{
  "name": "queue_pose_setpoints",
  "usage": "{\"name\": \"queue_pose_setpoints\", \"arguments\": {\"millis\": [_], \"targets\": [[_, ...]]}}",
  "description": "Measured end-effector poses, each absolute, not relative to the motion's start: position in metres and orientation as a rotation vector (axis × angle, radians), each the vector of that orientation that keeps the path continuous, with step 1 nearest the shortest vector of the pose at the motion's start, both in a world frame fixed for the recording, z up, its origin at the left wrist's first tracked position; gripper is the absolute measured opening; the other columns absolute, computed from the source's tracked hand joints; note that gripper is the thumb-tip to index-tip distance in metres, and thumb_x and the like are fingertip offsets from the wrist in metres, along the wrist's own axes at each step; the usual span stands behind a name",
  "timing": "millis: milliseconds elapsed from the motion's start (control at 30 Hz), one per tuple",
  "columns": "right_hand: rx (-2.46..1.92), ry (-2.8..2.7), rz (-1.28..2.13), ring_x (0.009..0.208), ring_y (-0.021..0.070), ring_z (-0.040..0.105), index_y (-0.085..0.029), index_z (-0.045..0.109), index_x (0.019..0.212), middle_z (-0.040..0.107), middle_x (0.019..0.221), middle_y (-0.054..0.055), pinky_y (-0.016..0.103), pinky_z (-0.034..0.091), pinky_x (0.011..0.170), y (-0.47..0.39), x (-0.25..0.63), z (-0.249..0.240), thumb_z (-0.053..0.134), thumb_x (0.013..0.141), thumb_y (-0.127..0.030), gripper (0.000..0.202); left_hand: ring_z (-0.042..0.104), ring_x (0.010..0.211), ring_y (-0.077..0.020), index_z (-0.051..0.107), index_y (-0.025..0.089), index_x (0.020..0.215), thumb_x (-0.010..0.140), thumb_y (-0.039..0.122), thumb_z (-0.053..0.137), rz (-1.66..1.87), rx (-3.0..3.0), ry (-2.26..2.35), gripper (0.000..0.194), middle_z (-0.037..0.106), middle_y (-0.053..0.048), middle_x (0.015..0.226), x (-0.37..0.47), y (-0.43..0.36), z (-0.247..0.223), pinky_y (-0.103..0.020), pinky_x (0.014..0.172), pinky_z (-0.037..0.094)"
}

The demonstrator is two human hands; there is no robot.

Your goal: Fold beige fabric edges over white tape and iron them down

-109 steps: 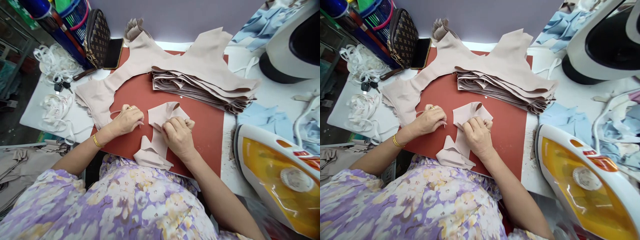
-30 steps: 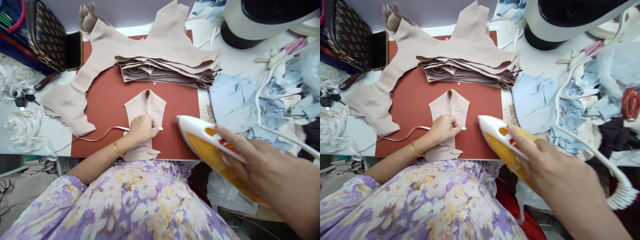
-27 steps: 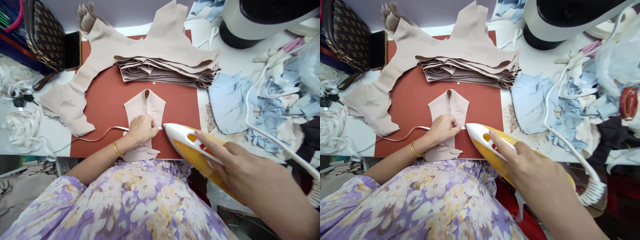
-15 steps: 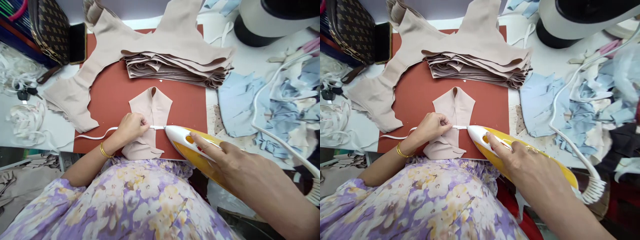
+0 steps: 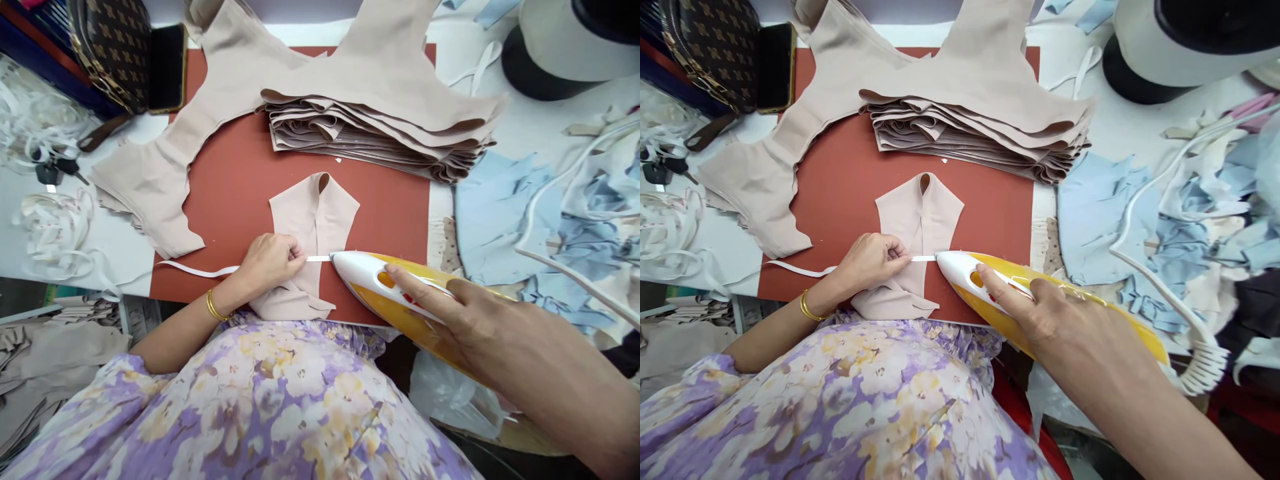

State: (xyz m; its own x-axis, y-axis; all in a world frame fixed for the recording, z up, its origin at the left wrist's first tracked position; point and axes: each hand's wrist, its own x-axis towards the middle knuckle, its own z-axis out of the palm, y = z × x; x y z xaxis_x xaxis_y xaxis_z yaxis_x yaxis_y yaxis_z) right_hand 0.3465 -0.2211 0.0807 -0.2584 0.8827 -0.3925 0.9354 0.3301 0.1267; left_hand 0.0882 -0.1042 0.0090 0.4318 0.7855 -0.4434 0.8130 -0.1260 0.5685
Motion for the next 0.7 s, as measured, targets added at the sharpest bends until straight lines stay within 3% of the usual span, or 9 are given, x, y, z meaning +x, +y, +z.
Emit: {"name": "queue_pose_setpoints", "arguments": {"millis": [100, 267, 600, 700], "targets": [[1.451, 2.297, -0.065, 0.049, 0.0203, 0.06, -0.035, 0.044, 0.148, 0.062, 0.074, 0.004, 0.026, 0.035, 0.039, -0.216, 0.345, 0.082, 0.049, 0.075, 0.003, 0.083, 0.061, 0.062, -0.014, 0.072, 0.015, 0.074, 0.079, 0.02, 0.062, -0.051, 1.92, 1.339, 0.013, 0.074, -0.004, 0.073, 0.089, -0.105, 0.009, -0.026, 0.061, 0.042], [1.395, 2.264, -0.04, 0.05, 0.0208, 0.059, -0.038, 0.04, 0.15, 0.06, 0.072, 0.003, 0.027, 0.036, 0.041, -0.213, 0.334, 0.079, 0.052, 0.077, -0.001, 0.084, 0.065, 0.066, -0.0159, 0.072, 0.015, 0.075, 0.08, 0.02, 0.062, -0.041, 1.926, 1.327, 0.012, 0.074, -0.005, 0.075, 0.088, -0.108, 0.005, -0.027, 0.064, 0.044], [1.526, 2.213, -0.058, 0.043, 0.0182, 0.055, -0.029, 0.041, 0.151, 0.063, 0.08, 0.005, 0.026, 0.025, 0.038, -0.237, 0.32, 0.077, 0.065, 0.076, -0.014, 0.08, 0.061, 0.063, -0.0134, 0.074, 0.016, 0.076, 0.08, 0.019, 0.061, 0.055, 1.914, 1.226, 0.014, 0.074, -0.004, 0.073, 0.08, -0.106, 0.002, -0.026, 0.062, 0.042], [1.593, 2.283, -0.06, 0.04, 0.0189, 0.054, -0.028, 0.038, 0.152, 0.063, 0.083, 0.006, 0.027, 0.024, 0.037, -0.246, 0.324, 0.083, 0.058, 0.082, -0.019, 0.074, 0.06, 0.062, -0.0122, 0.074, 0.015, 0.074, 0.079, 0.018, 0.061, 0.076, 1.848, 1.19, 0.014, 0.074, -0.003, 0.072, 0.073, -0.106, 0.007, -0.024, 0.06, 0.041]]}}
